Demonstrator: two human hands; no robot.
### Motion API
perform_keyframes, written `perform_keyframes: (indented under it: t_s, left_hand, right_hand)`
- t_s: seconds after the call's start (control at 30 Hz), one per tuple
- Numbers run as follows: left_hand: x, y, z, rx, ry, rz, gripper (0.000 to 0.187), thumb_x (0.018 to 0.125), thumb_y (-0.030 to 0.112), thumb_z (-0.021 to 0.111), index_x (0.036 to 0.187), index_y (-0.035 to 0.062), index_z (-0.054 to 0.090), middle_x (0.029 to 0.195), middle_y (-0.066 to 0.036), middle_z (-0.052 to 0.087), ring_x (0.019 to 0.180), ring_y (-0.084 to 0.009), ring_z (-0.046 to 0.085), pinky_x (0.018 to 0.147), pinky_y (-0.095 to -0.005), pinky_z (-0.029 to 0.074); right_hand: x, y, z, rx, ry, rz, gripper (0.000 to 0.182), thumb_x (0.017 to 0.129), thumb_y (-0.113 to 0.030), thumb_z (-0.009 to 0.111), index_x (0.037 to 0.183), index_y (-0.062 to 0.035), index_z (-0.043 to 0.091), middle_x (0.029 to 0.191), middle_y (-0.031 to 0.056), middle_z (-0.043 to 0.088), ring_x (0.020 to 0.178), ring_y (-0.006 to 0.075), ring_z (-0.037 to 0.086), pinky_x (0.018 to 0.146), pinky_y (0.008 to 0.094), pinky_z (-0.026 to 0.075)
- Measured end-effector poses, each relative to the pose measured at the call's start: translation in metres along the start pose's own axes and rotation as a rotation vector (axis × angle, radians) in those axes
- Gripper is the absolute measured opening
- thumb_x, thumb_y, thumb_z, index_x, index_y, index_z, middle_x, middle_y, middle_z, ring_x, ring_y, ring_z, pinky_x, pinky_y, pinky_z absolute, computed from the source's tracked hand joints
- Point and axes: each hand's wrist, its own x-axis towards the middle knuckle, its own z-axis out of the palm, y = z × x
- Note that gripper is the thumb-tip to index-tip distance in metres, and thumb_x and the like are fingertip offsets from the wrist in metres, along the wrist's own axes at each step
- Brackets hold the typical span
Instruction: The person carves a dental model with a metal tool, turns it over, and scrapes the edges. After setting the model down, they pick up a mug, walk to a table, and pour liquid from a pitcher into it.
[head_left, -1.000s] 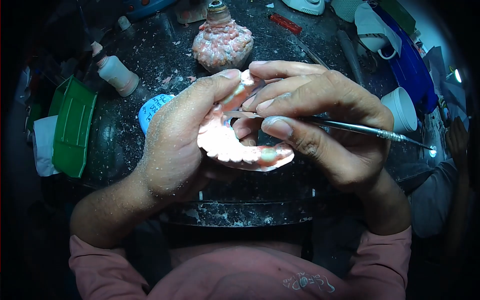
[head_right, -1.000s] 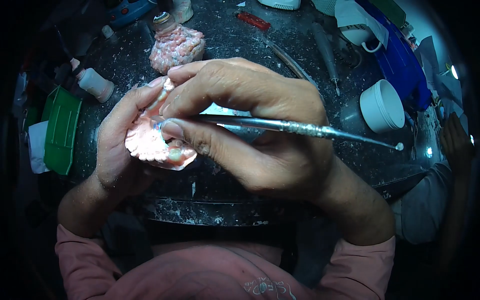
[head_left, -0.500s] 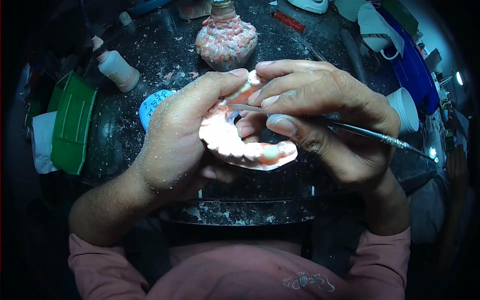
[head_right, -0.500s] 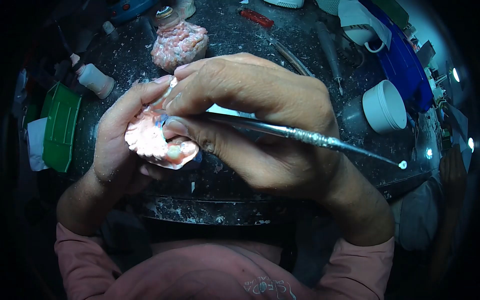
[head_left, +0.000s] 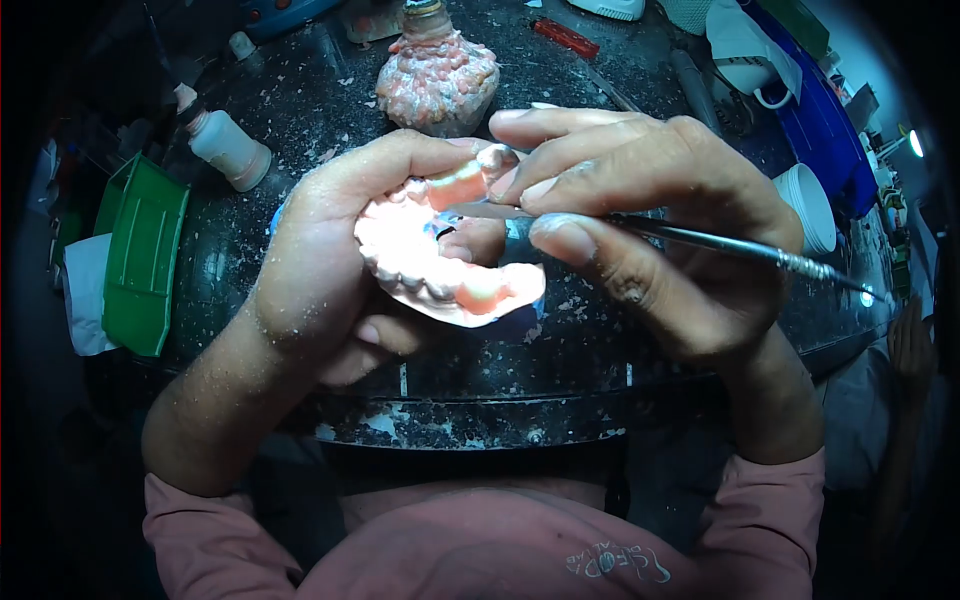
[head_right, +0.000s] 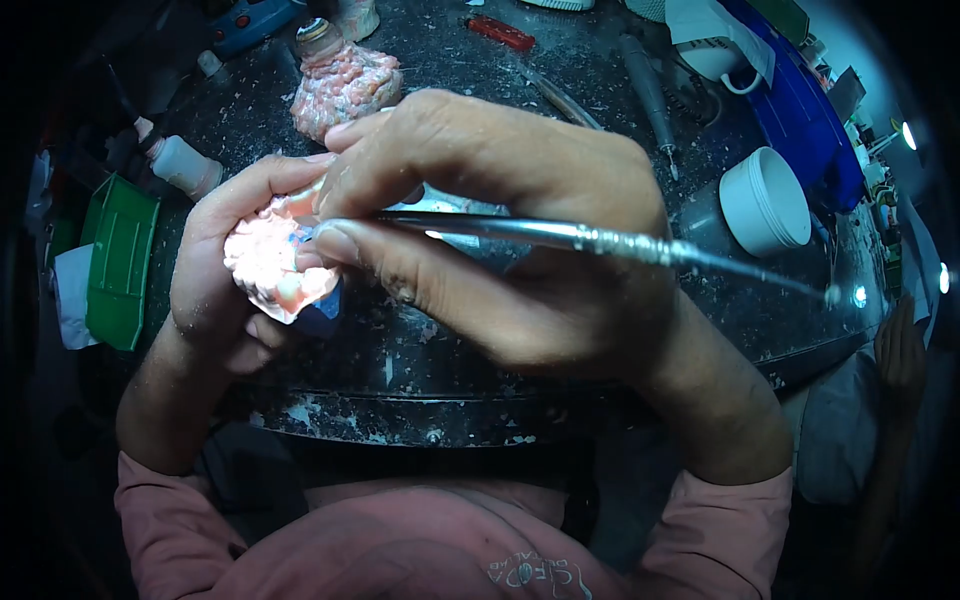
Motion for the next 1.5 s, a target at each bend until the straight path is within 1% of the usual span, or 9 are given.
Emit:
perform_keyframes:
  t_s: [0.1, 0.23, 0.53, 0.6, 0.73, 1.03, 1.23, 1.3, 1.5]
  left_hand:
    - [0.000, -0.002, -0.001, 0.113, 0.018, 0.095, 0.040, 0.099, 0.031, 0.039, 0.099, -0.0033, 0.059, 0.065, -0.009, 0.061, 0.036, -0.0083, 0.047, 0.026, -0.0178, 0.027]
    - [-0.002, -0.001, 0.001, 0.089, -0.009, 0.047, 0.040, 0.100, 0.029, 0.037, 0.099, -0.0041, 0.059, 0.064, -0.009, 0.060, 0.035, -0.0083, 0.046, 0.025, -0.0178, 0.026]
    - [-0.004, -0.001, 0.003, 0.180, 0.130, 0.102, 0.038, 0.101, 0.025, 0.034, 0.105, -0.0049, 0.057, 0.066, -0.010, 0.060, 0.035, -0.0077, 0.046, 0.025, -0.0174, 0.026]
    - [-0.002, 0.000, -0.006, 0.126, -0.002, 0.086, 0.036, 0.101, 0.022, 0.035, 0.106, -0.0057, 0.057, 0.072, -0.011, 0.062, 0.038, -0.0082, 0.051, 0.026, -0.0173, 0.031]
    - [-0.001, 0.002, -0.010, 0.101, -0.041, 0.089, 0.035, 0.100, 0.020, 0.036, 0.105, -0.0073, 0.057, 0.076, -0.012, 0.064, 0.044, -0.0095, 0.057, 0.029, -0.0172, 0.038]
    - [0.003, 0.010, -0.013, 0.140, -0.065, -0.012, 0.029, 0.097, 0.017, 0.038, 0.094, -0.0069, 0.056, 0.074, -0.012, 0.060, 0.049, -0.0111, 0.055, 0.040, -0.0204, 0.045]
    - [0.002, 0.013, -0.014, 0.151, -0.077, -0.062, 0.027, 0.095, 0.015, 0.040, 0.088, -0.0067, 0.055, 0.073, -0.013, 0.059, 0.052, -0.0120, 0.054, 0.046, -0.0222, 0.048]
    - [0.000, 0.012, -0.009, 0.442, 0.005, 0.048, 0.029, 0.093, 0.016, 0.037, 0.085, -0.0068, 0.053, 0.067, -0.011, 0.055, 0.049, -0.0104, 0.049, 0.044, -0.0209, 0.044]
    - [0.004, 0.009, -0.014, 0.195, -0.056, -0.050, 0.029, 0.093, 0.017, 0.036, 0.083, -0.0056, 0.052, 0.066, -0.011, 0.054, 0.048, -0.0104, 0.048, 0.042, -0.0207, 0.042]
  right_hand:
    - [-0.004, -0.001, 0.009, -0.001, 0.048, -0.002, 0.019, 0.084, -0.002, 0.071, 0.101, 0.0040, 0.064, 0.096, 0.0191, 0.068, 0.097, 0.0313, 0.068, 0.092, 0.0451, 0.054]
    - [-0.005, -0.004, 0.012, -0.010, 0.045, 0.038, 0.018, 0.084, -0.001, 0.071, 0.100, 0.0046, 0.064, 0.097, 0.0193, 0.068, 0.096, 0.0311, 0.068, 0.089, 0.0438, 0.055]
    - [-0.002, -0.007, 0.009, -0.097, -0.031, 0.037, 0.020, 0.082, -0.001, 0.072, 0.101, 0.0031, 0.067, 0.098, 0.0179, 0.069, 0.093, 0.0274, 0.069, 0.085, 0.0396, 0.056]
    - [-0.004, -0.005, 0.010, -0.116, -0.020, 0.016, 0.020, 0.082, -0.002, 0.072, 0.101, 0.0028, 0.067, 0.097, 0.0177, 0.069, 0.092, 0.0268, 0.070, 0.083, 0.0381, 0.057]
    - [-0.005, -0.002, 0.009, -0.138, -0.029, -0.035, 0.018, 0.083, -0.004, 0.072, 0.099, 0.0020, 0.067, 0.097, 0.0176, 0.070, 0.088, 0.0264, 0.071, 0.078, 0.0354, 0.058]
    - [-0.004, -0.007, 0.006, -0.236, -0.059, -0.042, 0.014, 0.081, 0.000, 0.073, 0.094, 0.0006, 0.068, 0.096, 0.0174, 0.071, 0.090, 0.0261, 0.071, 0.078, 0.0353, 0.059]
    - [-0.004, -0.008, 0.007, -0.115, -0.029, 0.034, 0.016, 0.079, -0.002, 0.076, 0.094, -0.0009, 0.070, 0.092, 0.0152, 0.071, 0.085, 0.0231, 0.071, 0.074, 0.0318, 0.059]
    - [-0.004, -0.007, 0.009, -0.129, -0.033, 0.045, 0.016, 0.079, -0.002, 0.076, 0.094, -0.0012, 0.070, 0.092, 0.0150, 0.071, 0.085, 0.0228, 0.071, 0.074, 0.0313, 0.059]
    - [-0.006, -0.006, 0.011, -0.199, -0.036, -0.001, 0.017, 0.079, -0.002, 0.074, 0.095, -0.0023, 0.069, 0.091, 0.0142, 0.071, 0.082, 0.0233, 0.072, 0.068, 0.0304, 0.059]
